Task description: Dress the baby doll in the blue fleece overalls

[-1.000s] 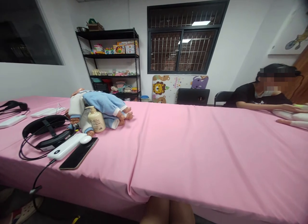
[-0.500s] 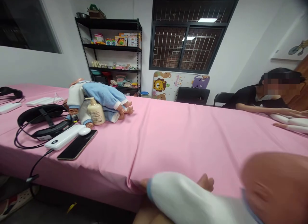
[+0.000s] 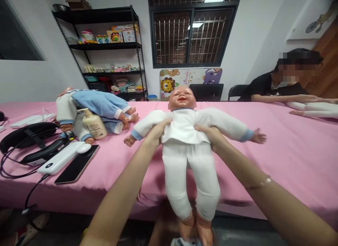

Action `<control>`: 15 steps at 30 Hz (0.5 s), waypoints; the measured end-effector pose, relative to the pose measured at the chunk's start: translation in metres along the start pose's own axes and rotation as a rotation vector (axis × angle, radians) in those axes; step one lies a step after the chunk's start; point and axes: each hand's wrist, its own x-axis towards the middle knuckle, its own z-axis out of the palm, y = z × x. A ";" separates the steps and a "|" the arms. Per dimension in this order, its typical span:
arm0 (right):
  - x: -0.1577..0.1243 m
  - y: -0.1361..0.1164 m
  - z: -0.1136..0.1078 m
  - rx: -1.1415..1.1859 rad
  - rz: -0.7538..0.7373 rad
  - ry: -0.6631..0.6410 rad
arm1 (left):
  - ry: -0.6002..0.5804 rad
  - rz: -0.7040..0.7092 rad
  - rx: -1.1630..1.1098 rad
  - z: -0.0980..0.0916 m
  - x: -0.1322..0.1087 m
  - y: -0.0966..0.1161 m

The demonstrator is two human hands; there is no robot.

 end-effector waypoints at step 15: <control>0.138 0.073 -0.012 -0.318 -0.164 0.030 | 0.247 0.052 0.271 -0.039 0.126 -0.059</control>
